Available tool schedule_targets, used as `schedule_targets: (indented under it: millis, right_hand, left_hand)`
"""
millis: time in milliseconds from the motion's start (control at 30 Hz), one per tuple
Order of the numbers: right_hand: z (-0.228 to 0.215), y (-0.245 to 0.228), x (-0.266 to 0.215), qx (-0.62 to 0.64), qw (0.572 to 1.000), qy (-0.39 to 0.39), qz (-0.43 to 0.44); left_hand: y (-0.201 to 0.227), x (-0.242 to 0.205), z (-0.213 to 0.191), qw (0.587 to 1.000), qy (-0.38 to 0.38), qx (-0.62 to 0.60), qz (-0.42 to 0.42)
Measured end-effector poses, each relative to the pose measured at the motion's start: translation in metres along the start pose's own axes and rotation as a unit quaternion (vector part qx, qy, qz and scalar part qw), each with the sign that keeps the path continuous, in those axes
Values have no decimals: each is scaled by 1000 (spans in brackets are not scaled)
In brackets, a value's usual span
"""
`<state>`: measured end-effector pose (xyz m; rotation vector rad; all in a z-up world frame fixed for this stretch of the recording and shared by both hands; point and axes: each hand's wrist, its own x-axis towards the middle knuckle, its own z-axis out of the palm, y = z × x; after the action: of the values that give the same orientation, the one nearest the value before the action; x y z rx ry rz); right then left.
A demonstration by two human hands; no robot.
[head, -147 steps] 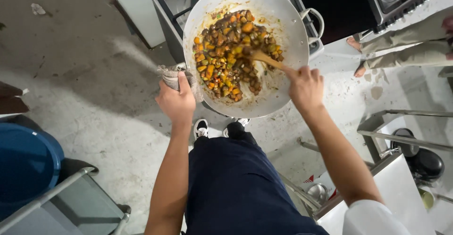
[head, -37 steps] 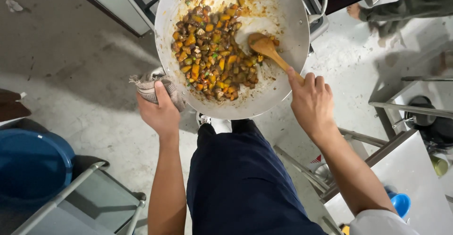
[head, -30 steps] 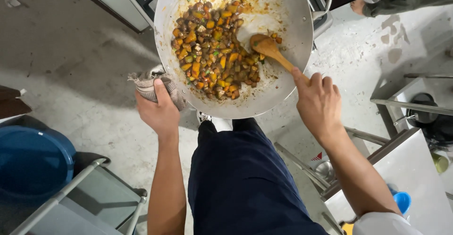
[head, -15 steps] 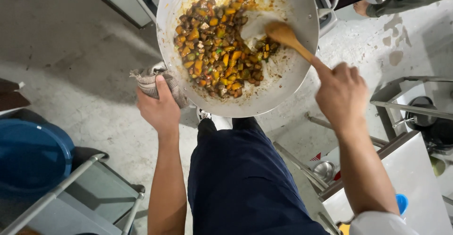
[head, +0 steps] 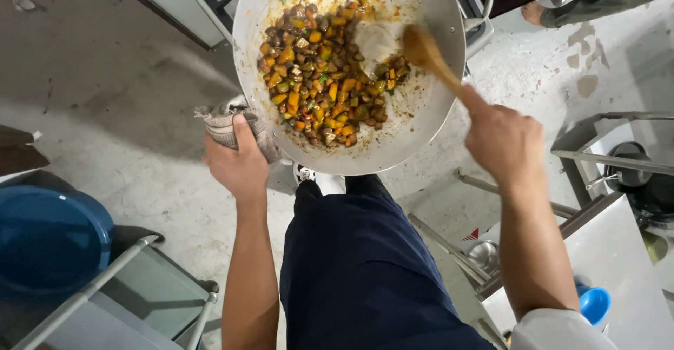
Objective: Chop vegetables on a cutting board and then stir-fry them in a pan on the stove.
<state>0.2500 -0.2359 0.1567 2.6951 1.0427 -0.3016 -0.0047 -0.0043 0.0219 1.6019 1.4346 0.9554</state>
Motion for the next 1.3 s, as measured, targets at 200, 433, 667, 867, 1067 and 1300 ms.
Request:
schedule_targets:
  millis: [200, 433, 667, 867, 1067, 1300]
  right_hand:
    - [85, 4, 49, 33, 997, 26, -57]
    - [7, -4, 19, 7, 996, -76, 45]
    - [65, -3, 17, 22, 997, 51, -61]
    - [-19, 23, -23, -60, 998, 0, 13]
    - [33, -10, -6, 56, 985, -162, -23]
    - [94, -93, 14, 245, 969, 7, -29]
  left_hand:
    - [-6, 1, 2, 996, 4, 80, 26]
    - [0, 3, 0, 1000, -5, 11, -14]
    - [3, 4, 0, 999, -2, 46, 15]
    - [-6, 5, 2, 994, 12, 105, 38]
    - [-7, 9, 2, 994, 17, 87, 58]
    - [-4, 9, 3, 992, 27, 104, 67]
